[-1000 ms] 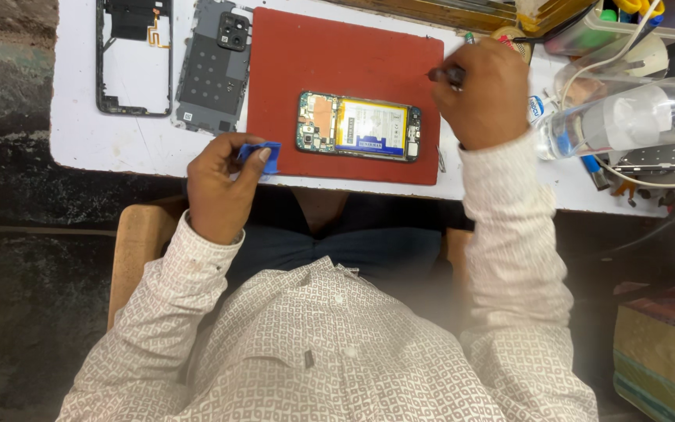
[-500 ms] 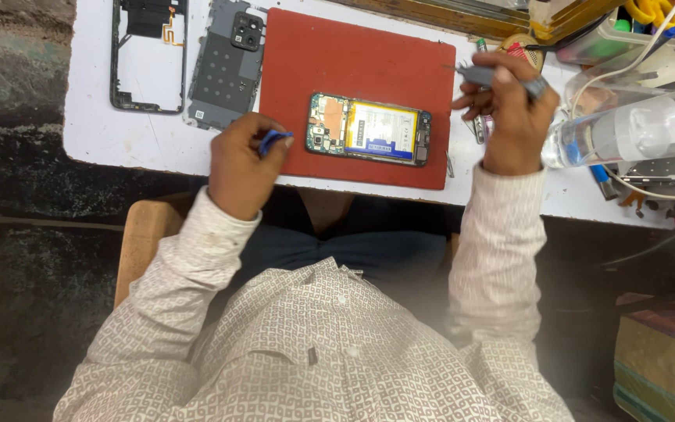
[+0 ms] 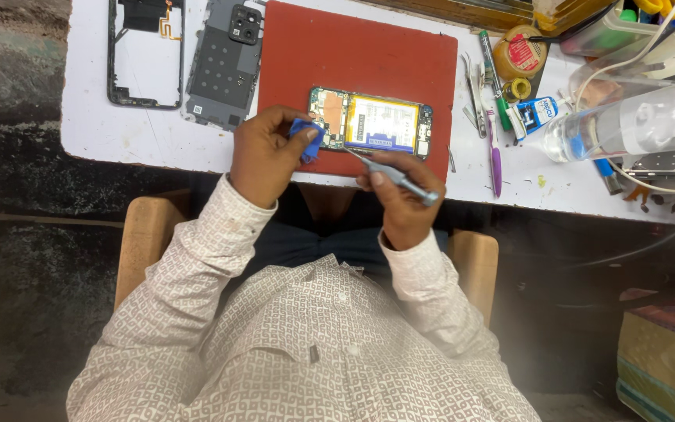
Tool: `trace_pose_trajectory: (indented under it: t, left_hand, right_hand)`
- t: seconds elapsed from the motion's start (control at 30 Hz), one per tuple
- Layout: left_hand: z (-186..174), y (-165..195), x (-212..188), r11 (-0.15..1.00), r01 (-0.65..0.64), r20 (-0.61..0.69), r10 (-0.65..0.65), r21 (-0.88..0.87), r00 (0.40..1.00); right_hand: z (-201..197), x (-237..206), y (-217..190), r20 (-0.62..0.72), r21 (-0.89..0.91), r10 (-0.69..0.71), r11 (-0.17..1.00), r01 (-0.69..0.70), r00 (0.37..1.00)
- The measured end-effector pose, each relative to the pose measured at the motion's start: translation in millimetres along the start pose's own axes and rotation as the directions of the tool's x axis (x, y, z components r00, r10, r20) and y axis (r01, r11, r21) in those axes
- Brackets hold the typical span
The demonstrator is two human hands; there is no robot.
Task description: The person disassembles a mobile phone, removes the battery, cleans the internal components and frame with a brush and cloth, then reassembles the phone by placing the frame over the internal parts and securing it.
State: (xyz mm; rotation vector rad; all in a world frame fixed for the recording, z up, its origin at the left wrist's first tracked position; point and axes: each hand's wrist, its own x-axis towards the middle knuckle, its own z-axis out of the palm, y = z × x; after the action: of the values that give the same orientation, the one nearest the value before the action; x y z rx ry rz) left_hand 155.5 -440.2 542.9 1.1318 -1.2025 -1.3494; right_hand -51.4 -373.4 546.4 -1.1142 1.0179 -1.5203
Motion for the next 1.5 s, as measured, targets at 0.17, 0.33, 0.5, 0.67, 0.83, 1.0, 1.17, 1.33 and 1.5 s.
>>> trace_pose_trajectory:
  t: [0.17,0.33,0.5,0.67,0.83,1.0,1.17,1.33,1.5]
  left_hand:
    - [5.8,3.1,1.2,0.977,-0.108,-0.053,0.120,0.185,0.991]
    - [6.2,8.3,-3.8,0.985,-0.082,-0.084,0.096,0.152,0.992]
    - [7.2,10.7,-4.5,0.977,-0.059,-0.095,0.081,0.206,0.992]
    - [7.5,11.1,-4.6,0.977,-0.082,-0.088,0.101,0.199,0.991]
    - [6.3,11.7,-4.8,0.979,-0.043,-0.086,0.061,0.199,0.994]
    - [5.8,11.5,-5.3,0.971,-0.080,-0.083,0.102,0.227,0.991]
    - [5.7,12.2,-3.5,0.981,-0.025,-0.082,0.042,0.194,0.996]
    - [6.4,14.3,6.1,0.989,-0.006,-0.050,0.014,0.149,0.999]
    - [10.2,13.3,14.0,0.943,-0.100,-0.065,0.127,0.318,0.990]
  right_hand:
    - [20.0,12.2,-2.5,0.145,-0.443,-0.207,0.861,0.250,0.968]
    - [32.0,18.7,-5.7,0.171,-0.502,-0.209,0.822,0.268,0.963]
    - [32.6,18.2,-3.9,0.167,-0.518,-0.201,0.815,0.259,0.965]
    - [32.7,17.9,-1.2,0.179,-0.526,-0.244,0.795,0.302,0.953]
    - [33.2,19.1,-0.3,0.178,-0.564,-0.232,0.772,0.292,0.956]
    - [32.6,19.4,0.8,0.165,-0.554,-0.206,0.790,0.263,0.965]
    - [29.1,19.6,-0.4,0.144,-0.532,-0.146,0.822,0.201,0.979]
    - [25.3,19.6,-3.5,0.043,-0.571,-0.198,0.800,0.187,0.979]
    - [30.3,19.9,-2.7,0.092,-0.578,-0.254,0.774,0.260,0.963]
